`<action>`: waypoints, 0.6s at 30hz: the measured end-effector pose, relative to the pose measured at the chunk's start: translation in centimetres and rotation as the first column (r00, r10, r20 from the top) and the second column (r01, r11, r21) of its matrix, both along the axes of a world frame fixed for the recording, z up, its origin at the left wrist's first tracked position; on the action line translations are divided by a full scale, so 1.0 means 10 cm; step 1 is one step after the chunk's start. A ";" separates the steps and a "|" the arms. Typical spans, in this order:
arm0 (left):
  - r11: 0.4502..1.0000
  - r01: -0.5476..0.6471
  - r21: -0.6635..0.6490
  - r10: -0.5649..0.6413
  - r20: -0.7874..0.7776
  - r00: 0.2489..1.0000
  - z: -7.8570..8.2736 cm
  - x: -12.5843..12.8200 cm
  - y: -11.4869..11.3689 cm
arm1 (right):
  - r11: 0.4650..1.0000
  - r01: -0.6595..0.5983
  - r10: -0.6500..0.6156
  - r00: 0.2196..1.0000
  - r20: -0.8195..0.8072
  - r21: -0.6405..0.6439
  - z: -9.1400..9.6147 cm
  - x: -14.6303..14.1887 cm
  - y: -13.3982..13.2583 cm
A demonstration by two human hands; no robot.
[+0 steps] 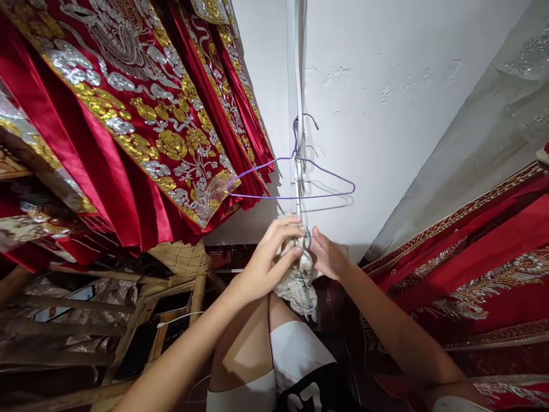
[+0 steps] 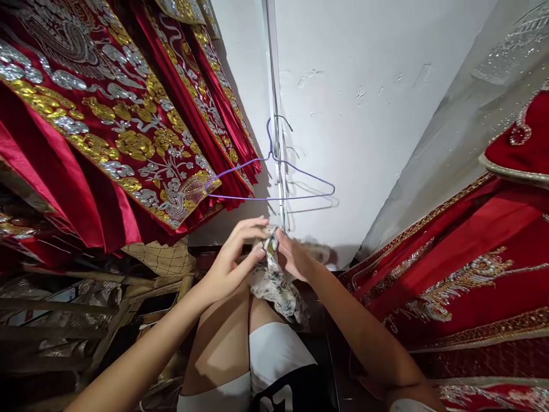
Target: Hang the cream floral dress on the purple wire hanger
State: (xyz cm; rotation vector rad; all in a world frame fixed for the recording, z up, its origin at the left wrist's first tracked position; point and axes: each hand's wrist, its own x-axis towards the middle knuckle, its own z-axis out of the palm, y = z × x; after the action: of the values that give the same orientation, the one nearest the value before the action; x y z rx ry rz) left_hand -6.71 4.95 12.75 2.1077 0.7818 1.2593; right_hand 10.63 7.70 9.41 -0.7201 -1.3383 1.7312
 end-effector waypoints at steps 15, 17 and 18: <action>0.919 -0.096 -0.383 -0.088 -0.435 0.896 -0.57 -0.50 0.14 | 0.616 0.289 -0.703 0.621 0.347 0.732 0.50 0.37 0.77; 0.944 -0.175 -0.279 -0.014 -0.565 0.825 -0.48 -0.59 0.18 | 0.590 0.323 -0.733 0.598 0.324 0.740 0.34 0.42 1.12; 0.950 -0.209 -0.230 0.015 -0.638 0.770 -0.44 -0.62 0.21 | 0.612 0.299 -0.714 0.607 0.349 0.732 0.25 0.46 1.27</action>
State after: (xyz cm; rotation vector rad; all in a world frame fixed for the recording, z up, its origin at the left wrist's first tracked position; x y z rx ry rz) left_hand -12.95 7.01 8.37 2.2587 1.3072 0.4044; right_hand 15.18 20.42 11.90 -1.2066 -1.7406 0.4635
